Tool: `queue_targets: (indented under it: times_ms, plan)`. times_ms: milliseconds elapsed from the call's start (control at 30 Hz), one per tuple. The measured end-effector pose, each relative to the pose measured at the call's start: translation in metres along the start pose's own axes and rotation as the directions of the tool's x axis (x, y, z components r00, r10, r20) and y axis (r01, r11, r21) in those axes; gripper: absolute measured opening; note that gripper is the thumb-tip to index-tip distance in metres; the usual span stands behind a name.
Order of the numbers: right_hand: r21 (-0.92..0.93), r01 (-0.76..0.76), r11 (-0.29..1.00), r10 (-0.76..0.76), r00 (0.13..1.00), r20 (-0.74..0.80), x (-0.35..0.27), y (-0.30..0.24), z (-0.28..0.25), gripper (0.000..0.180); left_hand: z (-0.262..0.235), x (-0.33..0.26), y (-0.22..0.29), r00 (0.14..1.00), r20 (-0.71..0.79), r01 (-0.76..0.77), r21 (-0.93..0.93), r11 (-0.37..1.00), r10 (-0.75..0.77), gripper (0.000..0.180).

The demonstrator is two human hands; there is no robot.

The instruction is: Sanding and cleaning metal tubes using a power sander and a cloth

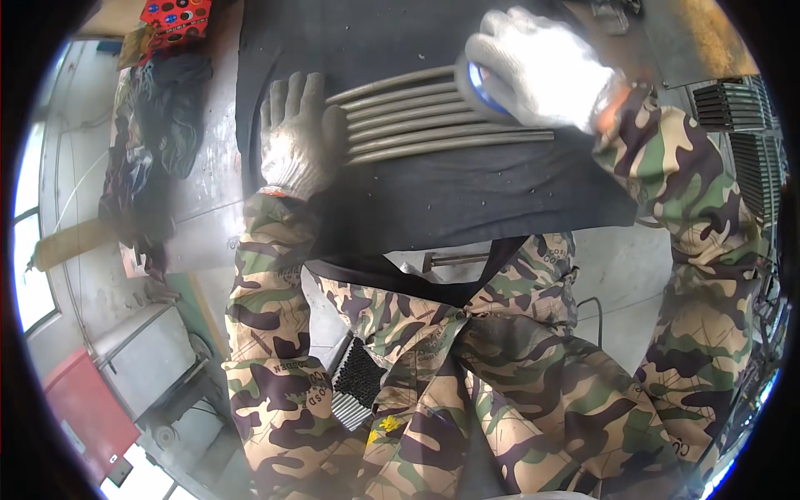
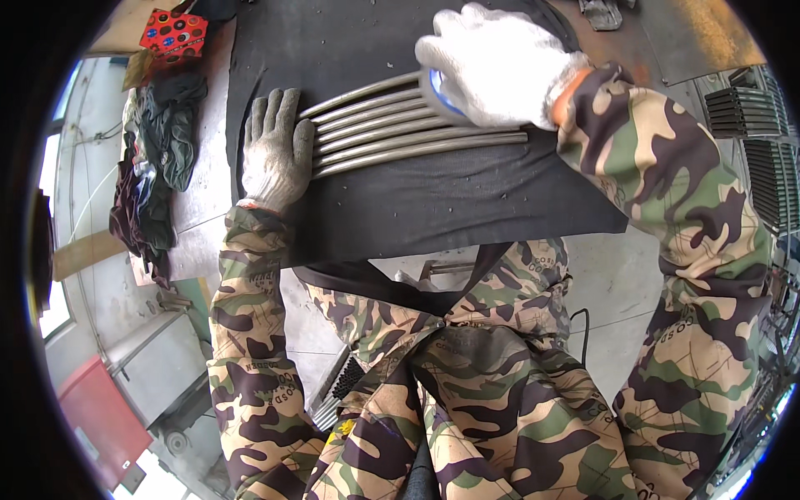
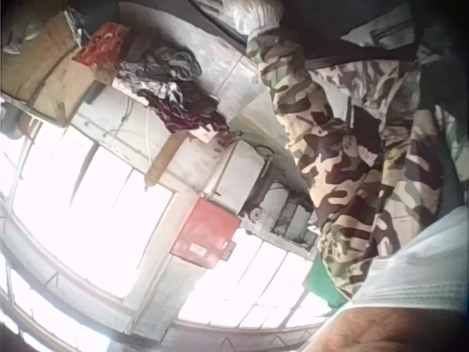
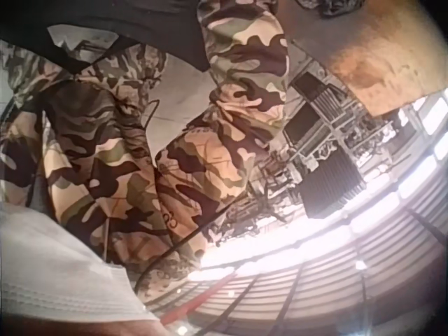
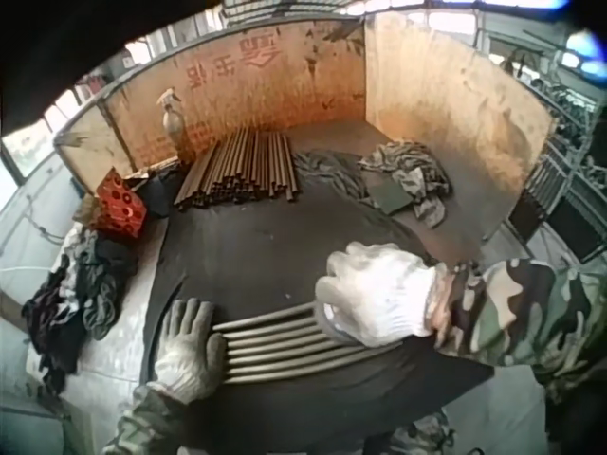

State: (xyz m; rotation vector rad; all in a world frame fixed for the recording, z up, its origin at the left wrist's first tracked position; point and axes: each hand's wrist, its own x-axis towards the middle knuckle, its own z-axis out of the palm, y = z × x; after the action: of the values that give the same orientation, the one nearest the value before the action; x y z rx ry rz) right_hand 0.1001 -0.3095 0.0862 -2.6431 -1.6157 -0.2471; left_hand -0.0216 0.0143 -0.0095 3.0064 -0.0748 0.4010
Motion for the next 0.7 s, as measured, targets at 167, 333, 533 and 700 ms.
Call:
queue_targets:
  times_ms: [167,333,533,700]
  plan:
    - [0.058,-0.003,0.998,-0.001,0.998,0.066,-0.001,-0.01,-0.007,0.025,-0.009,0.003,0.008,0.999,0.036,0.025,0.003,1.0,-0.025,0.055]
    - [0.053,-0.038,0.998,0.033,0.994,0.103,0.009,-0.014,-0.009,0.025,-0.001,-0.001,0.002,0.999,-0.036,-0.007,-0.006,1.0,0.007,0.058]
    - [0.289,0.096,0.953,-0.079,0.995,-0.067,0.049,-0.014,0.002,0.026,-0.002,0.007,-0.003,0.998,-0.056,-0.006,0.016,1.0,0.007,0.053]
    - [-0.07,-0.124,0.99,0.134,0.976,0.169,0.065,-0.013,0.0,0.031,-0.002,0.013,0.002,0.999,-0.023,0.029,0.004,1.0,-0.029,0.055]
